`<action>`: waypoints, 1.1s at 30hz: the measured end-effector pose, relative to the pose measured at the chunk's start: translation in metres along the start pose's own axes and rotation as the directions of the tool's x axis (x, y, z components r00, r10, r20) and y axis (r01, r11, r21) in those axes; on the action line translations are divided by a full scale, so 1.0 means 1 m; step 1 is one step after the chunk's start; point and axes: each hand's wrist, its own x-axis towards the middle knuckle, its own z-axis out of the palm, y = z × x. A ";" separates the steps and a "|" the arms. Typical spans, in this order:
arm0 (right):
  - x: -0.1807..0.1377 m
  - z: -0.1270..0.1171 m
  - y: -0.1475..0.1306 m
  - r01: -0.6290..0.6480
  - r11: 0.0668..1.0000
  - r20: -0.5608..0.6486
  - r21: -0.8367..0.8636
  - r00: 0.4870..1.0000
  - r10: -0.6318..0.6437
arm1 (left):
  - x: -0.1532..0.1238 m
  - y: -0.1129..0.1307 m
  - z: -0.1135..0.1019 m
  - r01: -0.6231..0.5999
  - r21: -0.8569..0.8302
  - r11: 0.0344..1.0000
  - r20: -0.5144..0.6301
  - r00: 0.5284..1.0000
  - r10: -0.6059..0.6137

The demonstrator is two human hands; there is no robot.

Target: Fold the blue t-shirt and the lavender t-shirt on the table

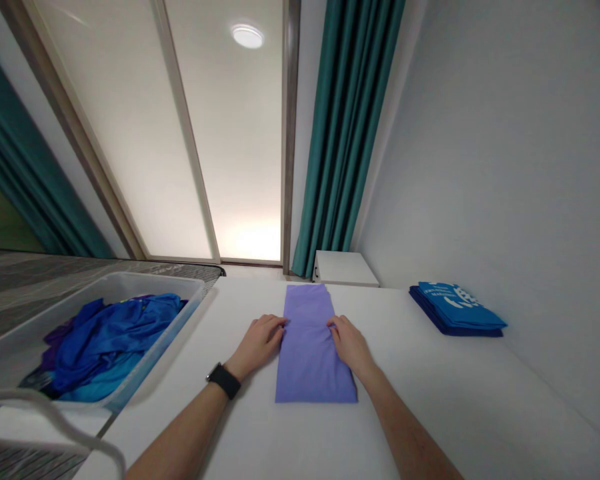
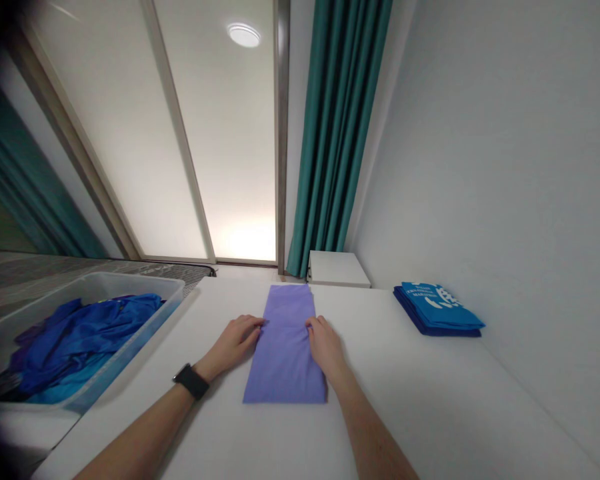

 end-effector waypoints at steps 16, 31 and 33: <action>0.001 0.005 0.000 -0.004 1.000 -0.017 -0.021 1.000 0.004 | 0.011 0.011 0.013 0.170 -0.099 0.980 -0.033 0.984 -0.174; 0.003 0.005 0.000 -0.015 0.996 -0.008 -0.090 1.000 0.014 | 0.014 0.005 0.023 0.133 0.004 0.991 -0.071 0.989 -0.132; 0.001 0.001 -0.001 -0.011 0.994 -0.058 -0.109 0.998 0.004 | 0.014 0.004 0.023 0.135 -0.014 0.991 -0.080 0.988 -0.135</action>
